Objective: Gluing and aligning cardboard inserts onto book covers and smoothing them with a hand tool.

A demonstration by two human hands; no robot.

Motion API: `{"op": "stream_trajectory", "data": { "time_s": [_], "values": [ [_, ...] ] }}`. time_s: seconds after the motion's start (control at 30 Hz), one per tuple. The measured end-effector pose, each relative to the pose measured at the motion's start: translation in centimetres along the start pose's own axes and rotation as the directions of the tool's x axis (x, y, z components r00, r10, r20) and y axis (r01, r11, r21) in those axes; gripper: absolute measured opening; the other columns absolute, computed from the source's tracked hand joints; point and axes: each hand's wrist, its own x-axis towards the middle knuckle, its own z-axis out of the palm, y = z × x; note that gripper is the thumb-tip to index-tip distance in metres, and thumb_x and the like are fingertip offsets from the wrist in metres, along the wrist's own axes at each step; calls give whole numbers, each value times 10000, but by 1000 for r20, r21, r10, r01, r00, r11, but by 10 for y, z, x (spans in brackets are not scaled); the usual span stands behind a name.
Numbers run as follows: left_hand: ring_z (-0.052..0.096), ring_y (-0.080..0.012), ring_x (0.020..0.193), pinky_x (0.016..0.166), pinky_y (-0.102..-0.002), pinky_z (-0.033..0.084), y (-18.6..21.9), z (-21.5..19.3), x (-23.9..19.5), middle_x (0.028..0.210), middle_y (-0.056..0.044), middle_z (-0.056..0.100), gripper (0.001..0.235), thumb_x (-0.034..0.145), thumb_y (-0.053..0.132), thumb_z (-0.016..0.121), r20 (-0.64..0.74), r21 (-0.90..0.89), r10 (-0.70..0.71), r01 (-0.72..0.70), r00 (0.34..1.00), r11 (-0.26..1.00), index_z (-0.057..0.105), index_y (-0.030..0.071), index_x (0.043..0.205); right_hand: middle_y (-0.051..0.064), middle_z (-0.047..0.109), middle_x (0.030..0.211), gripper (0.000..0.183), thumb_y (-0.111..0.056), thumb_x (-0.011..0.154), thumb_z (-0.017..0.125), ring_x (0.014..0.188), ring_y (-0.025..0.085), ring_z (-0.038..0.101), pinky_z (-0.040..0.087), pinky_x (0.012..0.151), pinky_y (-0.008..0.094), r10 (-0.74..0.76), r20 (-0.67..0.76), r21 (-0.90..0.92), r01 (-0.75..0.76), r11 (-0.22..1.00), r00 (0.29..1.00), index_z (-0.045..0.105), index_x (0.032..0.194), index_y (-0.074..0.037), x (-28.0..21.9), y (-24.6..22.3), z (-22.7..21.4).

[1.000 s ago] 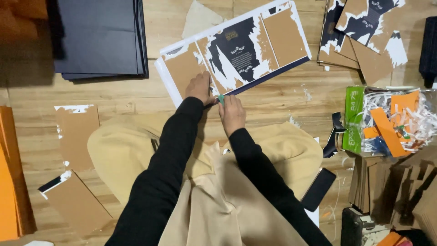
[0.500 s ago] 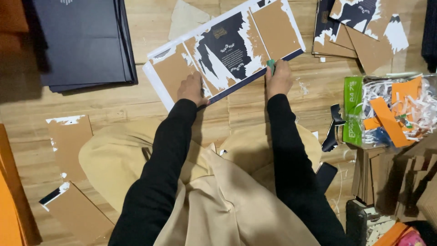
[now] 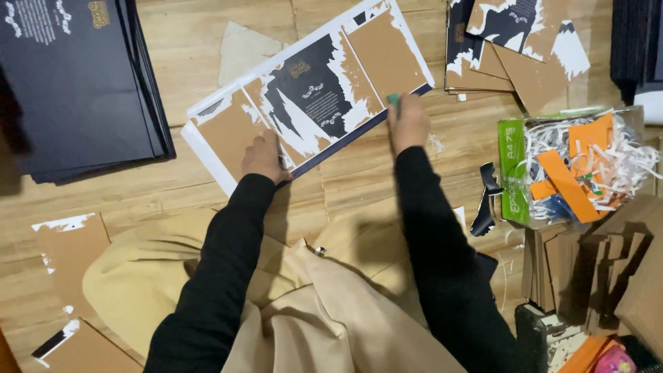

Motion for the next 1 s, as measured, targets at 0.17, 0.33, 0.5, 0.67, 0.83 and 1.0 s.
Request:
{"op": "stream_trajectory", "data": {
  "time_s": [0.17,0.33,0.5,0.67,0.83,1.0],
  "values": [
    [517,-402,983,864,-448,450,-2,4,4,1021,-162,471,646,558,160,851,0,22,2,-2,1000,1000,374,86,988,36,536,773,245,-271,748,709,727,286,621,515,636,449,270,-131,-64,-280,958,954,529,844,-137,55,74,14],
    [526,-398,985,863,-440,446,-18,10,11,1009,-148,480,558,601,150,817,11,-1,67,-67,998,998,403,90,970,30,540,764,265,-278,721,737,714,305,625,509,624,454,308,-142,9,-310,951,941,537,829,-140,45,70,16],
    [529,-413,1014,895,-456,427,-36,15,23,1048,-156,489,559,641,164,794,61,42,116,-119,991,992,386,119,1020,112,567,755,239,-190,726,715,732,348,613,488,621,473,202,-87,131,-189,973,976,552,849,-66,-28,-50,-10],
    [550,-363,996,884,-410,431,-45,21,29,1023,-98,506,493,657,157,765,38,-11,172,-171,984,985,396,193,983,52,548,774,210,-246,765,638,762,253,605,512,621,366,-59,-5,278,58,959,998,553,881,-93,-130,-182,-5],
    [555,-338,981,855,-416,442,-48,22,31,971,-87,517,324,727,186,654,37,-68,146,-144,989,987,425,201,956,98,536,812,226,-57,711,647,824,272,574,503,720,325,-283,93,241,255,937,954,533,905,-43,-161,-236,9],
    [575,-315,942,825,-418,449,-49,27,31,922,-91,543,151,817,277,509,-2,-95,141,-141,990,985,460,190,930,139,522,846,295,86,683,627,887,297,544,485,802,320,-305,242,328,218,919,921,486,927,-2,-174,-250,-6]
  ]
}}
